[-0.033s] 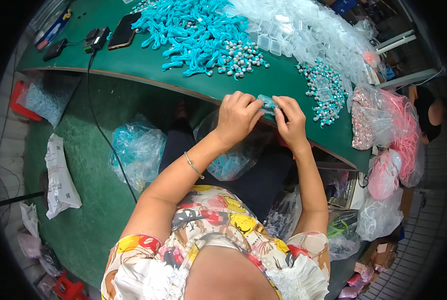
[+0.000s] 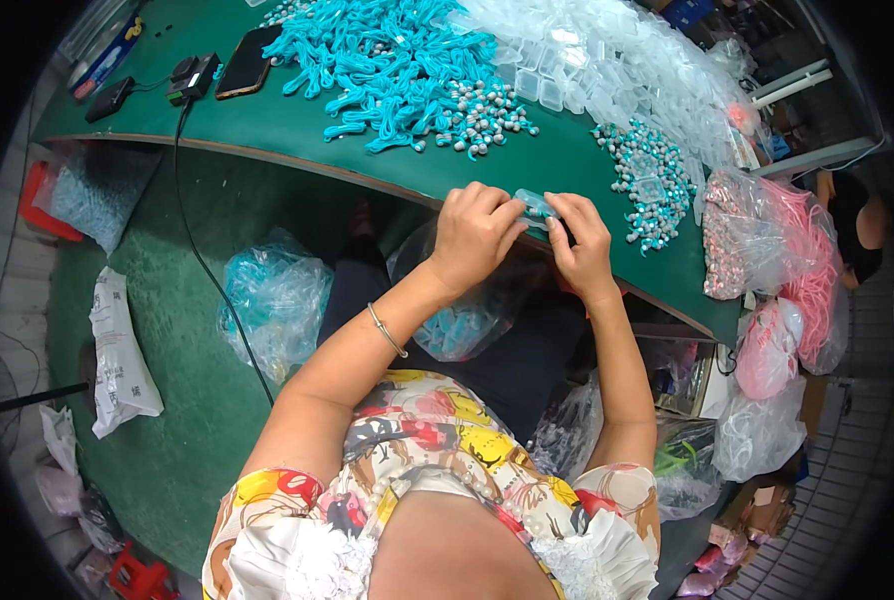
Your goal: The person assembles small keychains by placing turquoise plastic charms and white beads into clear plastic containers. They pick up the components from piles on a green table, place them into the containers, and then close the lids. The process is repeated continuously throughout the video.
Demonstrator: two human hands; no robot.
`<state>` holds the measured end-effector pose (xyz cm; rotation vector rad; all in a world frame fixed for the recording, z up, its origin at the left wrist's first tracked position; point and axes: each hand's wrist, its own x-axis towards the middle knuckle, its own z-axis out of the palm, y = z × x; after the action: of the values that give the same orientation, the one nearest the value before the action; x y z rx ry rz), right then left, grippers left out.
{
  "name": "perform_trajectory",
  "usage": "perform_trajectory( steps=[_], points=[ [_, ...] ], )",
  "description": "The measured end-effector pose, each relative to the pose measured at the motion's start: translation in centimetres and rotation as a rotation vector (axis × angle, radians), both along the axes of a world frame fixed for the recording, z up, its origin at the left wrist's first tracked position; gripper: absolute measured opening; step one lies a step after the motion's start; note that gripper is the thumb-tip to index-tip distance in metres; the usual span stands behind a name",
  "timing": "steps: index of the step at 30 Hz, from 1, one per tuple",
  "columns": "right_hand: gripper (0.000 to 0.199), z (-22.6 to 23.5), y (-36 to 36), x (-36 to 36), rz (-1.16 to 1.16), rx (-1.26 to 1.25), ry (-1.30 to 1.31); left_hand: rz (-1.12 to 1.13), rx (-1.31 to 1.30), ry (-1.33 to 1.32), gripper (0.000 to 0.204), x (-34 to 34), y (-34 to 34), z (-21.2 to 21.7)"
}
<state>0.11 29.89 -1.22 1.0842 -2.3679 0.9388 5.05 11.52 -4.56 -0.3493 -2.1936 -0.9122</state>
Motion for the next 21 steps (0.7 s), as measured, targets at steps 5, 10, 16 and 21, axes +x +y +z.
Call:
perform_trajectory(
  steps=[5,10,16,21],
  points=[
    [0.037,-0.5,0.3,0.2,0.022,0.017,0.015,-0.036,0.021,-0.013,0.032,0.4,-0.7,0.2],
    [0.038,-0.7,0.0,0.3,0.001,0.027,0.04,-0.138,0.016,-0.1,0.034,-0.9,-1.5,1.4],
    [0.028,-0.4,-0.5,0.3,0.01,-0.014,-0.059,-0.357,0.002,-0.132,0.024,-2.4,-2.4,1.1],
    [0.017,1.6,-1.8,1.1,0.057,-0.052,-0.176,-0.416,0.118,-0.149,0.02,-1.6,-3.7,1.8]
  ],
)
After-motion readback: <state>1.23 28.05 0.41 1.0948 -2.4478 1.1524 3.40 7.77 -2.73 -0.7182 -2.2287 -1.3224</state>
